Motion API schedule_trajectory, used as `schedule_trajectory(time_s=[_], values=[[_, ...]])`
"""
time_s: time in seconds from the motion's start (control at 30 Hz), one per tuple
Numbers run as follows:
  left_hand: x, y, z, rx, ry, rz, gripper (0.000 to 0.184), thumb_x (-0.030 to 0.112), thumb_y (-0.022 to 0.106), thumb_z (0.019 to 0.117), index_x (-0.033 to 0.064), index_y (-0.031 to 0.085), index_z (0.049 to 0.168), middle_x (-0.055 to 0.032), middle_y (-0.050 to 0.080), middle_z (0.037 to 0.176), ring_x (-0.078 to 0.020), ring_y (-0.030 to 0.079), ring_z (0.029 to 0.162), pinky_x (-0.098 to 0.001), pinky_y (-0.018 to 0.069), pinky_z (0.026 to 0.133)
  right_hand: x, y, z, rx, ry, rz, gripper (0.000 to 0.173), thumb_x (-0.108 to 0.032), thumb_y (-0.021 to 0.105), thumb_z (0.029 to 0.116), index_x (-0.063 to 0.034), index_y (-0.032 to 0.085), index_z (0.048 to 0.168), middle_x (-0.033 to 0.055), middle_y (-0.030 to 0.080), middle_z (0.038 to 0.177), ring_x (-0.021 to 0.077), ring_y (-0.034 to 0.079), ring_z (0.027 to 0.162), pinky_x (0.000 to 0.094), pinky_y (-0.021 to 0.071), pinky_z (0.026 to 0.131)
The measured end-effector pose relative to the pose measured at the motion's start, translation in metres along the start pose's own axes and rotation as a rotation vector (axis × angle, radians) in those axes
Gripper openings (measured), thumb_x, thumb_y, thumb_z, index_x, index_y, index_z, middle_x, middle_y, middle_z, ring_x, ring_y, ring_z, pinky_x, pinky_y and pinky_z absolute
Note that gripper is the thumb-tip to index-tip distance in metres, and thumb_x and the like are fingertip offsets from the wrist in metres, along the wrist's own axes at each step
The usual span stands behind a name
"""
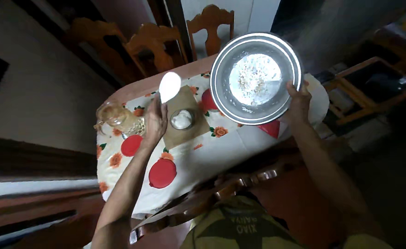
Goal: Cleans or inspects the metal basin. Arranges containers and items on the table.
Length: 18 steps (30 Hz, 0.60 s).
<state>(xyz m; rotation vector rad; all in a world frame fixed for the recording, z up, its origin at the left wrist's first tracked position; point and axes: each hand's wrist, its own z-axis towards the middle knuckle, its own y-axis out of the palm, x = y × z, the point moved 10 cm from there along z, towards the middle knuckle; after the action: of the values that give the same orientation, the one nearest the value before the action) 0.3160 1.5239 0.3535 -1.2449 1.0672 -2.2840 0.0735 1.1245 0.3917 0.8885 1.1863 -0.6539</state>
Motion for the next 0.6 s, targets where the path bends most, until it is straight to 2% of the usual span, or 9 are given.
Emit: schedule_trajectory(time_s=[0.03, 0.1, 0.17, 0.23, 0.3, 0.37, 0.43, 0.5, 0.6], values=[[0.039, -0.016, 0.001, 0.027, 0.09, 0.04, 0.047, 0.03, 0.044, 0.1106, -0.0005, 0.047, 0.146, -0.0302, 0.062, 0.125, -0.0474, 0.065, 0.109, -0.0635, 0.05, 0.095, 0.001, 0.003, 0.001, -0.017, -0.005, -0.022, 0.032, -0.02, 0.056, 0.1045, -0.0029, 0.057, 0.131, 0.005, 0.07, 0.111, 0.0122, 0.07, 0.099, 0.035, 0.061, 0.089], [0.111, -0.029, 0.005, 0.029, 0.248, 0.143, 0.041, 0.024, 0.051, 0.1085, -0.0008, 0.057, 0.14, -0.0276, 0.068, 0.115, -0.0458, 0.067, 0.103, -0.0634, 0.0507, 0.093, 0.003, 0.01, 0.0, -0.052, -0.004, -0.053, 0.034, -0.02, 0.057, 0.1039, -0.0019, 0.058, 0.132, 0.0053, 0.07, 0.112, 0.0111, 0.07, 0.1, 0.0337, 0.0604, 0.09], [0.166, -0.018, 0.009, 0.096, 0.425, 0.286, 0.033, 0.015, 0.057, 0.1041, 0.0039, 0.065, 0.134, -0.022, 0.074, 0.106, -0.0413, 0.072, 0.097, -0.0602, 0.0516, 0.088, 0.007, 0.015, -0.001, -0.1, -0.027, -0.036, 0.033, -0.02, 0.057, 0.1038, -0.0013, 0.058, 0.131, 0.0054, 0.07, 0.112, 0.0111, 0.07, 0.1, 0.0338, 0.0602, 0.091], [0.197, 0.01, 0.016, 0.165, 0.553, 0.491, 0.035, 0.003, 0.057, 0.1001, 0.0065, 0.065, 0.134, -0.0174, 0.074, 0.097, -0.0364, 0.071, 0.084, -0.0544, 0.0519, 0.082, 0.013, 0.017, -0.004, -0.157, -0.035, 0.006, 0.035, -0.02, 0.056, 0.1041, -0.0011, 0.056, 0.134, 0.0064, 0.07, 0.114, 0.0129, 0.07, 0.102, 0.0358, 0.0601, 0.092], [0.208, 0.038, 0.026, 0.2, 0.578, 0.647, 0.043, -0.006, 0.054, 0.0957, 0.0049, 0.064, 0.136, -0.0164, 0.071, 0.09, -0.0344, 0.067, 0.074, -0.0491, 0.0488, 0.077, 0.015, 0.019, -0.013, -0.206, -0.021, 0.013, 0.037, -0.024, 0.055, 0.1049, -0.0043, 0.054, 0.136, 0.0047, 0.069, 0.116, 0.013, 0.07, 0.104, 0.0369, 0.0601, 0.093], [0.209, 0.064, 0.028, 0.157, 0.559, 0.701, 0.042, -0.007, 0.052, 0.0967, 0.0011, 0.061, 0.137, -0.0177, 0.071, 0.093, -0.0349, 0.067, 0.076, -0.049, 0.0486, 0.079, 0.017, 0.019, -0.023, -0.241, 0.0, 0.0, 0.04, -0.031, 0.053, 0.1061, -0.0101, 0.053, 0.14, 0.0014, 0.067, 0.121, 0.0108, 0.069, 0.106, 0.0353, 0.0595, 0.093], [0.21, 0.084, 0.013, 0.108, 0.597, 0.699, 0.042, -0.007, 0.054, 0.0952, -0.0024, 0.061, 0.136, -0.018, 0.071, 0.091, -0.0349, 0.068, 0.075, -0.0483, 0.0507, 0.078, 0.021, 0.017, -0.023, -0.243, 0.015, 0.045, 0.038, -0.031, 0.053, 0.1063, -0.0107, 0.055, 0.139, 0.0024, 0.067, 0.121, 0.012, 0.069, 0.107, 0.0359, 0.0589, 0.094], [0.209, 0.1, -0.006, 0.001, 0.65, 0.694, 0.043, -0.008, 0.054, 0.0953, -0.0036, 0.059, 0.138, -0.0185, 0.071, 0.094, -0.0353, 0.067, 0.078, -0.0484, 0.0496, 0.079, 0.026, 0.013, -0.02, -0.205, 0.048, 0.094, 0.034, -0.027, 0.054, 0.1062, -0.0082, 0.056, 0.135, 0.0048, 0.069, 0.118, 0.0139, 0.07, 0.105, 0.0367, 0.0594, 0.093], [0.213, 0.103, -0.015, -0.043, 0.764, 0.664, 0.044, -0.011, 0.057, 0.092, -0.0014, 0.063, 0.134, -0.0175, 0.072, 0.09, -0.0348, 0.068, 0.076, -0.0477, 0.051, 0.077, 0.031, 0.013, -0.01, -0.2, 0.042, 0.095, 0.033, -0.018, 0.053, 0.1057, -0.0006, 0.056, 0.134, 0.0088, 0.069, 0.116, 0.0155, 0.07, 0.105, 0.0373, 0.0592, 0.094]])
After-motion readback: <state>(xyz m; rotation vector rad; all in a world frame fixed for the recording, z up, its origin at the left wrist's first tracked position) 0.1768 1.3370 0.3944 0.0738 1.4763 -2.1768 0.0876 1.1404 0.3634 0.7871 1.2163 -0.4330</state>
